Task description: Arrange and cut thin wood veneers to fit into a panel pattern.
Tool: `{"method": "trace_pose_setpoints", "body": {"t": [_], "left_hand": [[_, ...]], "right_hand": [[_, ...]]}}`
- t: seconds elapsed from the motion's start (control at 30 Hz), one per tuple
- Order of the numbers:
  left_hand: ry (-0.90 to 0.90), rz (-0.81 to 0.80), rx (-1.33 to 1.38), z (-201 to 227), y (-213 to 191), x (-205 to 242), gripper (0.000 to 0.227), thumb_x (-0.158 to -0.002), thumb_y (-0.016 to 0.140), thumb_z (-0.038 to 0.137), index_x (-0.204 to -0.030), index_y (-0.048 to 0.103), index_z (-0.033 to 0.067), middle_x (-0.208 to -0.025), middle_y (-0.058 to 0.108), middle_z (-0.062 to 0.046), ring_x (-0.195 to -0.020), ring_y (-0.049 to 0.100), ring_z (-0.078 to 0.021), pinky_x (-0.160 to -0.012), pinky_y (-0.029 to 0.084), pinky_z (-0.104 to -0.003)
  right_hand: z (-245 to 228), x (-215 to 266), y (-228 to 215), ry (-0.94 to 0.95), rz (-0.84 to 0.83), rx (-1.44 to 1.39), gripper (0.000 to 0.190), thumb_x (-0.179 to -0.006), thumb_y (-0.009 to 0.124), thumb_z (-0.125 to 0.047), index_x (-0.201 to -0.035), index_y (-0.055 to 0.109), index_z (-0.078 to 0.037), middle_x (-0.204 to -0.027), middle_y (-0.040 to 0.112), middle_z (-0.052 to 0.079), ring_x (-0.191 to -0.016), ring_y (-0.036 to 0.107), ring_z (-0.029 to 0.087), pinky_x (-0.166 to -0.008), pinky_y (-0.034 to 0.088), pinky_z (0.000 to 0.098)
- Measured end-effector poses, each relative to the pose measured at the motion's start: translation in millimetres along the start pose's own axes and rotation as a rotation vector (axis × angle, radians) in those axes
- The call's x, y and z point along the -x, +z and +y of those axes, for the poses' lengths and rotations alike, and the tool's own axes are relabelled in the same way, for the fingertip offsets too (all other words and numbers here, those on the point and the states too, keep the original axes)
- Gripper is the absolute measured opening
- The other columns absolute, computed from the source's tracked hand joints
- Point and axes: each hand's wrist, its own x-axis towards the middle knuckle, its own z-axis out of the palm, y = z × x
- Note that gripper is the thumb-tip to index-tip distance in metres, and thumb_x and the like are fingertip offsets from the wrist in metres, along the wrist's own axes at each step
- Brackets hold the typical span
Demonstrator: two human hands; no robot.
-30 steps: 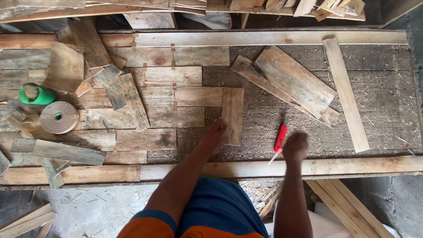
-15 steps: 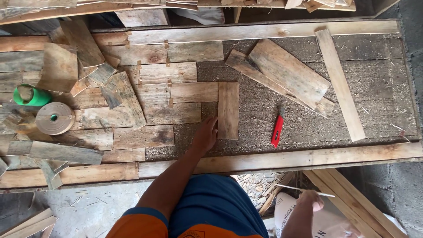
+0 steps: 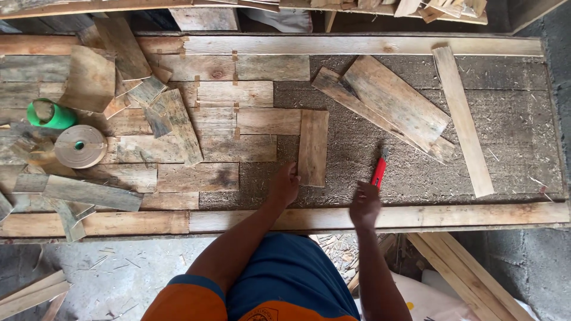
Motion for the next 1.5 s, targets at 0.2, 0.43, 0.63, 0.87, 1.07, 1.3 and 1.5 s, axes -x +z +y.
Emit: {"method": "trace_pose_setpoints", "body": {"t": [0.2, 0.43, 0.63, 0.87, 1.07, 1.3, 1.5], "left_hand": [[0.026, -0.044, 0.131, -11, 11, 2, 0.060, -0.096, 0.063, 0.004, -0.152, 0.042, 0.0026, -0.146, 0.056, -0.021, -0.131, 0.059, -0.0326, -0.107, 0.050, -0.042], [0.113, -0.058, 0.393, -58, 43, -27, 0.060, -0.092, 0.057, -0.002, -0.151, 0.046, -0.0007, -0.146, 0.058, -0.025, -0.138, 0.056, -0.0328, -0.108, 0.050, -0.041], [0.011, -0.091, 0.558, -51, 35, -21, 0.061, -0.092, 0.064, 0.006, -0.149, 0.044, 0.0011, -0.137, 0.064, -0.022, -0.126, 0.064, -0.0328, -0.100, 0.054, -0.042], [-0.109, 0.160, 0.279, -80, 40, -37, 0.039, -0.097, 0.066, 0.012, -0.134, 0.062, 0.0023, -0.119, 0.072, -0.018, -0.105, 0.069, -0.0289, -0.086, 0.057, -0.041], [-0.288, -0.009, 0.620, -79, 17, -35, 0.020, -0.091, 0.072, 0.008, -0.110, 0.076, 0.0021, -0.099, 0.077, -0.013, -0.082, 0.072, -0.0210, -0.070, 0.058, -0.039], [-0.067, 0.142, 0.814, -135, -4, -38, 0.011, -0.095, 0.075, 0.007, -0.101, 0.074, -0.0010, -0.086, 0.073, -0.005, -0.074, 0.063, -0.0119, -0.065, 0.051, -0.030], [-0.021, 0.609, 0.601, -142, -96, 4, 0.012, -0.087, 0.075, 0.007, -0.099, 0.074, 0.0041, -0.079, 0.072, -0.004, -0.071, 0.065, -0.0107, -0.064, 0.053, -0.028]], "right_hand": [[-88, -7, 54, -0.137, -0.175, 0.164, 0.051, -0.088, 0.068, -0.011, -0.136, 0.058, 0.004, -0.115, 0.060, 0.026, -0.105, 0.060, 0.041, -0.087, 0.054, 0.0529], [-88, -12, 66, -0.100, -0.208, 0.299, 0.034, -0.092, 0.068, -0.017, -0.122, 0.069, -0.002, -0.115, 0.066, 0.023, -0.110, 0.061, 0.041, -0.094, 0.051, 0.0534], [-68, -13, 70, 0.046, -0.175, -0.114, 0.031, -0.093, 0.070, -0.020, -0.115, 0.067, 0.002, -0.104, 0.076, 0.015, -0.093, 0.076, 0.025, -0.082, 0.061, 0.0354], [-47, -13, 73, 0.366, -0.228, -0.255, 0.032, -0.095, 0.072, -0.021, -0.115, 0.067, 0.004, -0.101, 0.074, 0.014, -0.088, 0.069, 0.020, -0.077, 0.057, 0.0336], [-33, -11, 65, 0.700, -0.350, -0.716, 0.036, -0.105, 0.060, -0.021, -0.128, 0.056, 0.006, -0.104, 0.066, 0.017, -0.082, 0.061, 0.025, -0.067, 0.052, 0.0377], [-18, -16, 55, 0.698, -0.296, -0.954, 0.032, -0.108, 0.055, -0.018, -0.132, 0.051, 0.002, -0.115, 0.064, 0.016, -0.093, 0.068, 0.026, -0.075, 0.060, 0.0417], [-11, -20, 64, 0.715, -0.256, -0.906, 0.030, -0.108, 0.052, -0.018, -0.133, 0.054, -0.003, -0.117, 0.066, 0.012, -0.090, 0.069, 0.025, -0.070, 0.062, 0.0392]]}}
